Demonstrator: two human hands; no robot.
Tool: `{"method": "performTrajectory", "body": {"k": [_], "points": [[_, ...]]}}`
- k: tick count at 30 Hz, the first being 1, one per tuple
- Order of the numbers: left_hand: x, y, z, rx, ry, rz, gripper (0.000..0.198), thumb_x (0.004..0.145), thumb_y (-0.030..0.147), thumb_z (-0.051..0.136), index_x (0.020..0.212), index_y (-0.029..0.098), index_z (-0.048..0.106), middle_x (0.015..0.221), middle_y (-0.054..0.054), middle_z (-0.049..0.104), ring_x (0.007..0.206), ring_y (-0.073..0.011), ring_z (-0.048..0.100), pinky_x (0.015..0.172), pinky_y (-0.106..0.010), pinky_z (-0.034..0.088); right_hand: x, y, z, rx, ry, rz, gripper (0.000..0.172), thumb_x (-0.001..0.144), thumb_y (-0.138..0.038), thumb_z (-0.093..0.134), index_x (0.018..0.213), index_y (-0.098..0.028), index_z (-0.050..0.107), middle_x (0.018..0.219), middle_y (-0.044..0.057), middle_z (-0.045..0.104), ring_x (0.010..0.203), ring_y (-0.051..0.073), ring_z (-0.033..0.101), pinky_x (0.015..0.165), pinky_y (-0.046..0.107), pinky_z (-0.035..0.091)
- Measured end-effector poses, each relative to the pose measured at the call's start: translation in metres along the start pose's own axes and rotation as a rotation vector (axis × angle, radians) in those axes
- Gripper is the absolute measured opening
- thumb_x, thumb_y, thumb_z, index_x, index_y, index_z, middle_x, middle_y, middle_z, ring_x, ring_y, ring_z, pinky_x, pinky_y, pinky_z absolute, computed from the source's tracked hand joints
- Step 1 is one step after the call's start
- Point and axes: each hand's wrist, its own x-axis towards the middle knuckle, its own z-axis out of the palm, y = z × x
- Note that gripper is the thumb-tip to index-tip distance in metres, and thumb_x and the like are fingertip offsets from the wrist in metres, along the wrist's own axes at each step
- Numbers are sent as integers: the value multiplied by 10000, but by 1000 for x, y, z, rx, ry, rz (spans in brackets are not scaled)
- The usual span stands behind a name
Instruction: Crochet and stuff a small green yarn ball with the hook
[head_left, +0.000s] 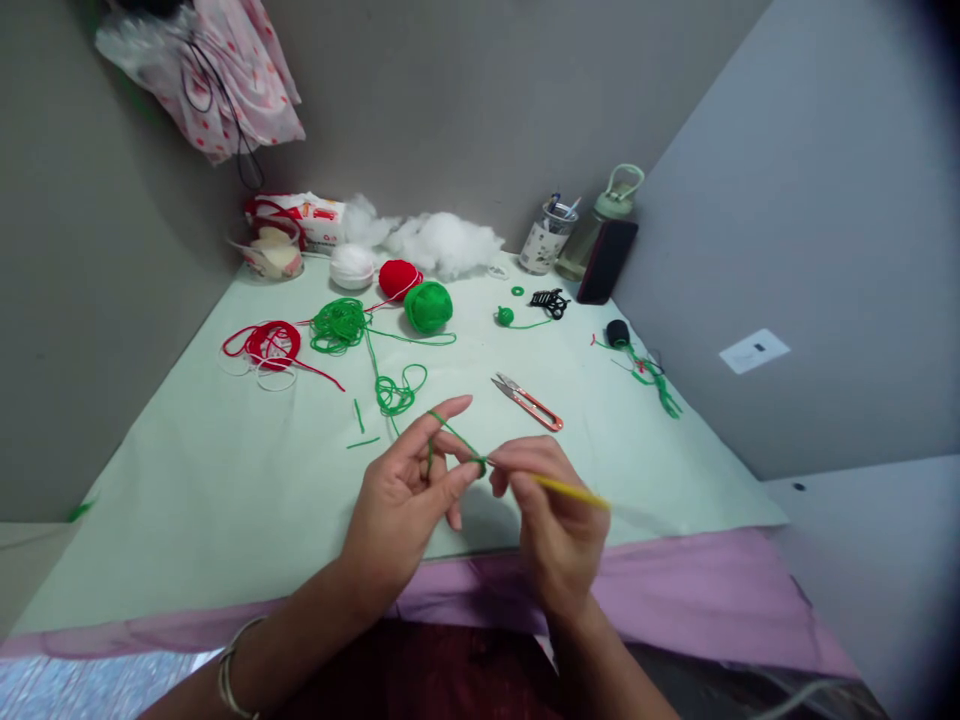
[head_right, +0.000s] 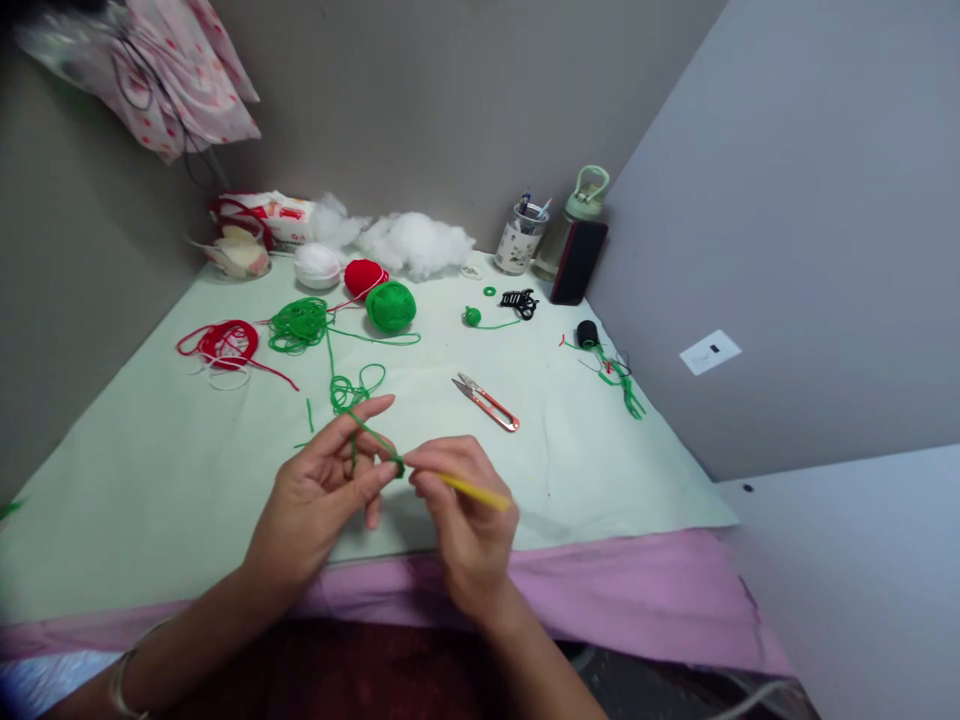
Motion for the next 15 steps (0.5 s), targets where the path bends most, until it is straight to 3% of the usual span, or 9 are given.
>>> {"method": "performTrajectory", "body": {"k": [2,4,7,10,13,15], "points": [[0,0,2,-70,-37,-70,738,725,216,906,1411,214,634,810,47,618,481,-39,512,456,-175,480,-3,1,0,-229,-1,-158,257,944,-169,686,1101,-332,810,983,54,735,853,201,699,722,357,590],[2,1,0,-178,-91,-160,662,756,253,893,1373,180,666,787,52,589,442,-3,401,414,-154,423,-4,2,-2,-293,55,-252,274,938,-164,687,1114,-335,809,954,55,739,853,216,689,726,375,580],[5,5,-5,-243,-74,-185,435,818,262,855,1225,152,751,735,68,531,438,28,257,415,-124,373,0,1,-3,-66,135,-129,260,996,-169,597,1083,-313,796,858,35,701,739,183,638,651,345,530],[6,4,-6,-175,-77,-109,397,795,260,869,1171,180,768,785,44,581,447,10,378,408,-141,388,6,0,0,176,76,22,219,1014,-203,591,1015,-292,792,858,28,684,701,158,607,613,313,502],[4,-1,-5,-62,-125,-60,399,806,263,857,1188,199,760,849,8,657,489,-38,536,443,-174,446,8,2,2,198,16,60,182,997,-221,633,1004,-285,804,923,40,723,774,169,635,668,320,527],[4,-4,-6,0,-128,-43,390,824,265,843,1199,202,759,869,-1,675,501,-47,566,480,-188,471,7,4,2,220,21,108,172,995,-239,643,1015,-284,807,968,44,742,769,164,638,686,326,530]]}}
